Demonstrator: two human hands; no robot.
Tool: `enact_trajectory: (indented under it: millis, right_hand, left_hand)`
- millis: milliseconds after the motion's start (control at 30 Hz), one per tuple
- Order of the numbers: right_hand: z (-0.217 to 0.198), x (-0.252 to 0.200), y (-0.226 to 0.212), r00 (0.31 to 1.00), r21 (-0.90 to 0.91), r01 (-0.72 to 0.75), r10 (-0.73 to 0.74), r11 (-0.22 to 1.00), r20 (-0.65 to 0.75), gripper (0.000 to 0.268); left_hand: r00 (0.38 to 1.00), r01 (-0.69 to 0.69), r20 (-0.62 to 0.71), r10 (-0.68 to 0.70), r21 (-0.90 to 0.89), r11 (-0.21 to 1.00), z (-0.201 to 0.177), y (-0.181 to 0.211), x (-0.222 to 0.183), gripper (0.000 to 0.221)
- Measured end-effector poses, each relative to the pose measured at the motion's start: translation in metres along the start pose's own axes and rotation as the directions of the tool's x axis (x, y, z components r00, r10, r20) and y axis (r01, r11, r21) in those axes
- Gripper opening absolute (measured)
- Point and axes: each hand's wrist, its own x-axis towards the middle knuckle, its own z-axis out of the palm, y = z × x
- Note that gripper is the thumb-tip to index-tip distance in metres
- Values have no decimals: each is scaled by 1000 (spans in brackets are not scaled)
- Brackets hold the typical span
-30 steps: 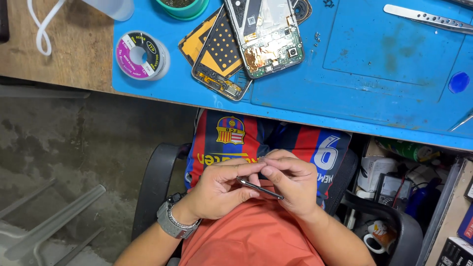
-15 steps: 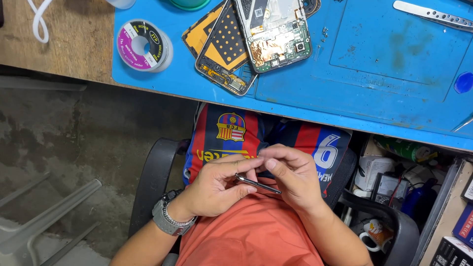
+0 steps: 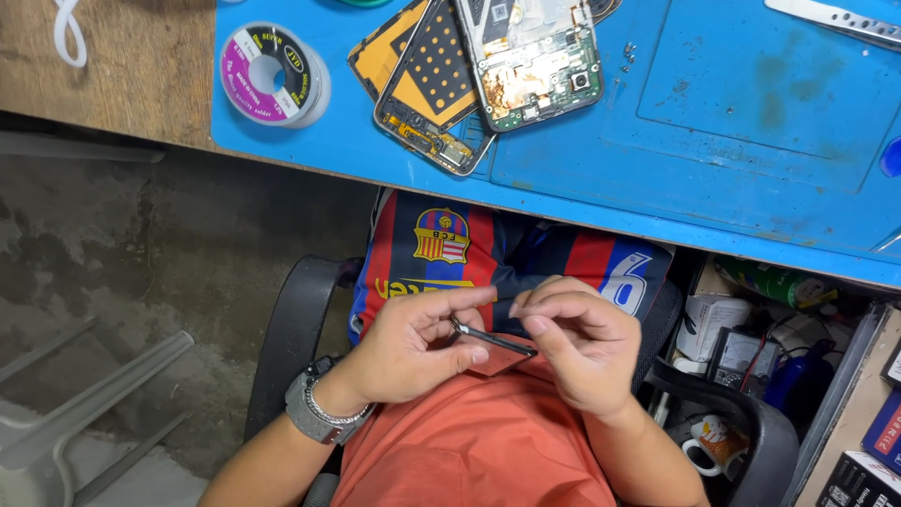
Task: The person connects a battery connector to a smartphone battery, then places the battery into the phone's chassis. They connect the screen assembly to the motherboard, close the phone, and power it on to verify the repair.
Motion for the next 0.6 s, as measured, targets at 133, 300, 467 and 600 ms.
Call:
enact_trajectory:
  millis: [133, 300, 467, 600]
  right_hand:
    - [-26, -1, -9, 982, -29, -155, 157, 987, 106, 5]
    - [-45, 3, 0, 748, -199, -429, 470, 881, 469, 6]
    - [-52, 14, 14, 476, -295, -620, 647, 727, 595, 4]
    - [-63, 13, 28, 210, -439, -750, 808, 494, 550, 9]
  left_hand:
    - [988, 149, -41, -149, -5, 989, -16, -3, 0, 27]
    - [913, 361, 30, -406, 401, 842, -23, -3, 1, 26]
    - [804, 474, 30, -594, 572, 670, 1, 8, 8, 26]
    - [757, 405, 44, -652, 751, 521, 8, 7, 14, 34]
